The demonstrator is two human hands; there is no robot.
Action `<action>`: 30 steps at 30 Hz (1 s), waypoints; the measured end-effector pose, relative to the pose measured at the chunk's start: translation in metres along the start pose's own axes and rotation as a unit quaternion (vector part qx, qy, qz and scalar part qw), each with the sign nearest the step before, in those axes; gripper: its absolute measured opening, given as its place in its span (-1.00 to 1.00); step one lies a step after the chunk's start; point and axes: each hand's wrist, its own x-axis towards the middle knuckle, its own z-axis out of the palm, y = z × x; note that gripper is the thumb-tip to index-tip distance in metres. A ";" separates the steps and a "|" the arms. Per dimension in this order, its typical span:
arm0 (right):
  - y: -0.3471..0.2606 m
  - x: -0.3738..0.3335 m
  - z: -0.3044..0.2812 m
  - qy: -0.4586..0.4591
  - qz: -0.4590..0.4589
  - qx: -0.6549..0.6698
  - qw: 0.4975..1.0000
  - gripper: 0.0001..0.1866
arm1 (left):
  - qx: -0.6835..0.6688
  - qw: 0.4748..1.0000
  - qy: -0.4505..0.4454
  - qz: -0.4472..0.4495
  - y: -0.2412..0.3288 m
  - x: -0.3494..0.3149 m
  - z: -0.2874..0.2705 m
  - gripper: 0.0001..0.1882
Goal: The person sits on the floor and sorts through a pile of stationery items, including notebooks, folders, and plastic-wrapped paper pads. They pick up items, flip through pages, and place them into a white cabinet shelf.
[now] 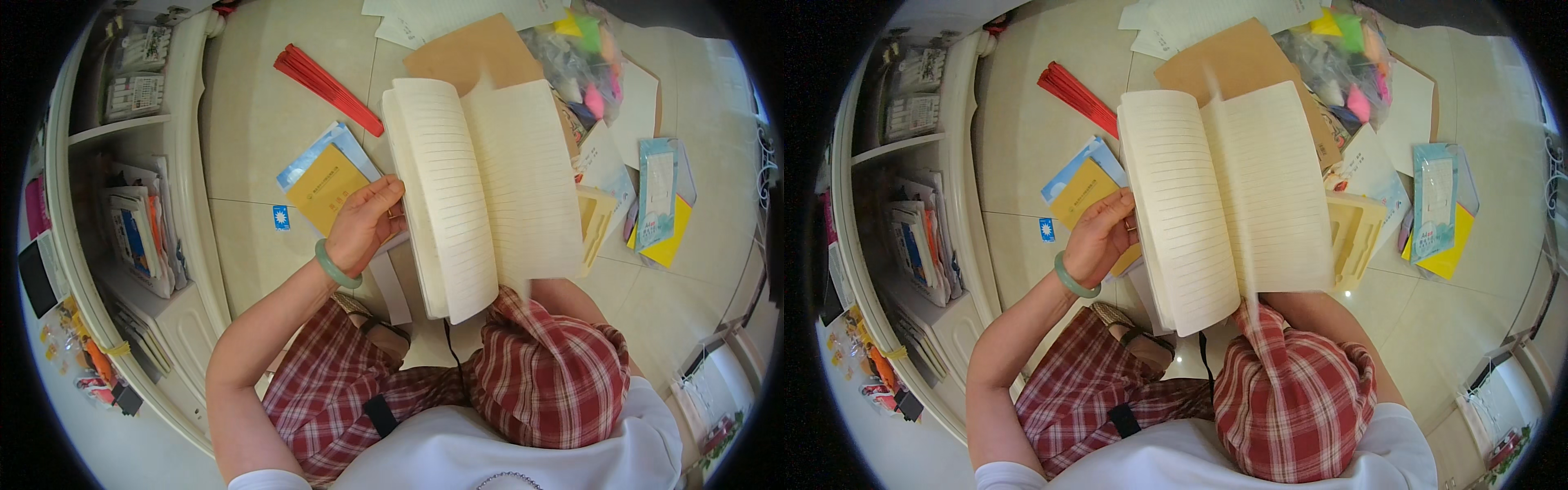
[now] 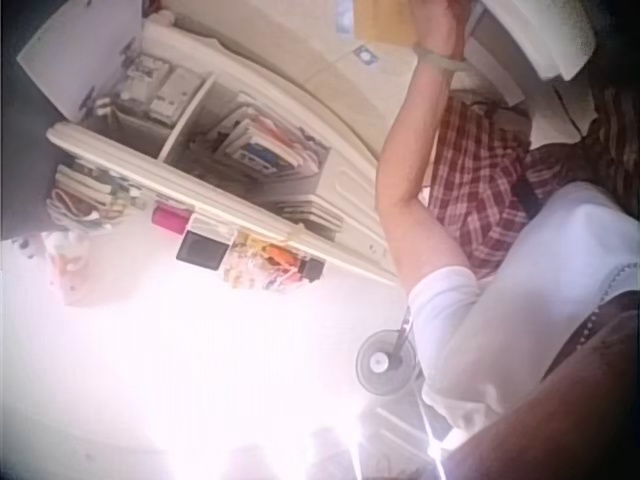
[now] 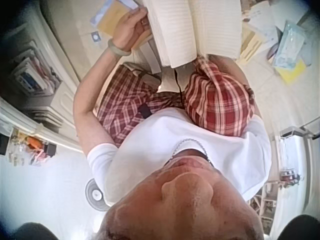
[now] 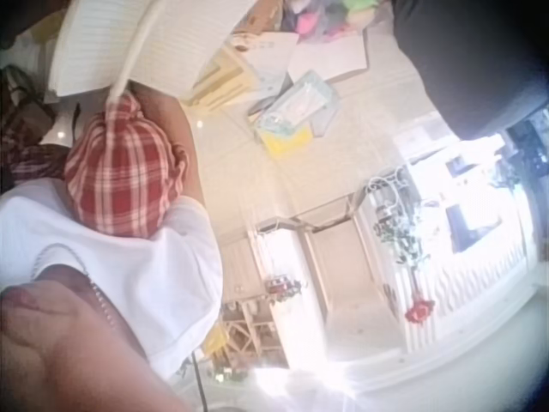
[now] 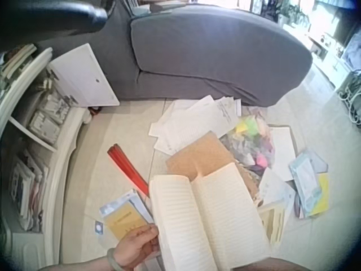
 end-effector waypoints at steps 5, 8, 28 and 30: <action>0.000 -0.003 0.000 -0.008 0.002 0.009 1.000 -0.30 | 0.000 1.000 -0.008 -0.008 -0.001 0.001 0.002 -0.71; -0.001 0.002 -0.007 -0.020 0.014 0.021 0.999 -0.30 | 0.007 1.000 0.010 -0.006 -0.004 0.000 -0.001 -0.70; -0.005 0.009 -0.012 -0.085 0.066 0.078 0.991 -0.25 | 0.069 0.993 0.085 0.038 -0.007 0.002 -0.020 -0.65; -0.007 0.010 -0.016 -0.086 0.071 0.090 0.990 -0.25 | 0.114 0.958 0.250 0.082 -0.033 0.009 -0.064 -0.65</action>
